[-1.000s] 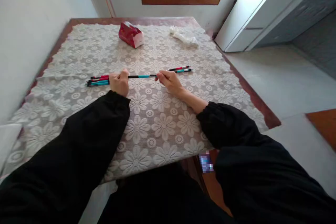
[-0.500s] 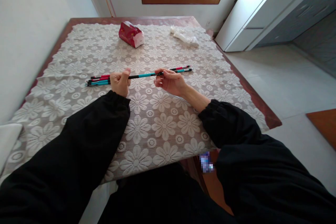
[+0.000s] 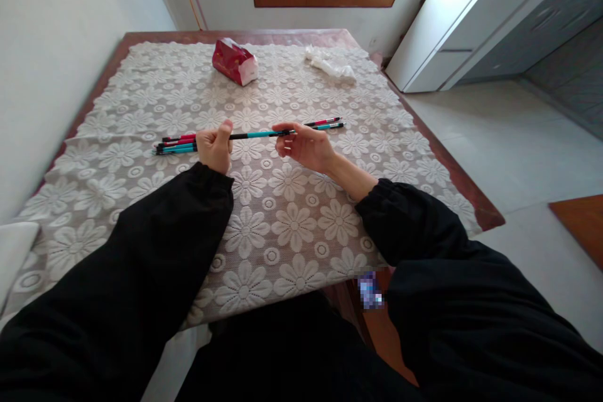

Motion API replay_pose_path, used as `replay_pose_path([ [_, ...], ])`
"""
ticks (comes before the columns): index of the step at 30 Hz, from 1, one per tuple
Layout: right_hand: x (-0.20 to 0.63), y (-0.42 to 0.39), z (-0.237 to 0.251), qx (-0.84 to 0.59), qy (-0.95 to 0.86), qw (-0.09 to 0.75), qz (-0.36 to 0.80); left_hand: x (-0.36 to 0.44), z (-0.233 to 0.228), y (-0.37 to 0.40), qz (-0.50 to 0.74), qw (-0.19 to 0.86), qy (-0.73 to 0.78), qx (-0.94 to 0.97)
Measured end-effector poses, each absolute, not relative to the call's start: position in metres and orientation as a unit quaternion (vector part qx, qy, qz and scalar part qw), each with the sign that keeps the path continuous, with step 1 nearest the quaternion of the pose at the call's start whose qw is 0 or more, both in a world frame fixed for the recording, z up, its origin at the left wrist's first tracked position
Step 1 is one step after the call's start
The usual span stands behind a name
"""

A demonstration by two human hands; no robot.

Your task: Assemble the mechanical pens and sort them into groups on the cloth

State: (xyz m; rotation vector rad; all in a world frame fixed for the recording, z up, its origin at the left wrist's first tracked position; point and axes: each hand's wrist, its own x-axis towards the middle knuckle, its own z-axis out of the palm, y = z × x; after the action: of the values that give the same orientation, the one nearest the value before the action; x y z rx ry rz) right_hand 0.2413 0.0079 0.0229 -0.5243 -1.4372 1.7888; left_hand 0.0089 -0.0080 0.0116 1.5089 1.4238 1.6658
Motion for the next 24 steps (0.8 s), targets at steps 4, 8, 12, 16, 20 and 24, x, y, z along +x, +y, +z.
replay_pose_path([
  [4,0.244,0.010,0.021,-0.267,-0.740,0.381,0.486,0.008,0.010,-0.008,0.551,0.194,0.543,0.604],
  [8,0.249,0.011,0.016,-0.309,-0.851,0.370,0.209,0.011,0.011,-0.010,0.495,0.159,0.564,0.641],
  [12,0.250,0.010,0.014,-0.312,-0.894,0.298,0.119,0.014,0.013,-0.014,0.443,0.170,0.569,0.672],
  [16,0.250,0.008,0.021,-0.356,-0.905,0.225,0.062,0.016,0.015,-0.015,0.361,0.167,0.551,0.734],
  [20,0.254,0.012,0.024,-0.415,-0.884,0.212,0.019,0.017,0.015,-0.015,0.343,0.095,0.561,0.747],
  [24,0.259,0.019,0.016,-0.445,-0.873,0.196,0.003,0.017,0.014,-0.016,0.306,0.087,0.574,0.755],
])
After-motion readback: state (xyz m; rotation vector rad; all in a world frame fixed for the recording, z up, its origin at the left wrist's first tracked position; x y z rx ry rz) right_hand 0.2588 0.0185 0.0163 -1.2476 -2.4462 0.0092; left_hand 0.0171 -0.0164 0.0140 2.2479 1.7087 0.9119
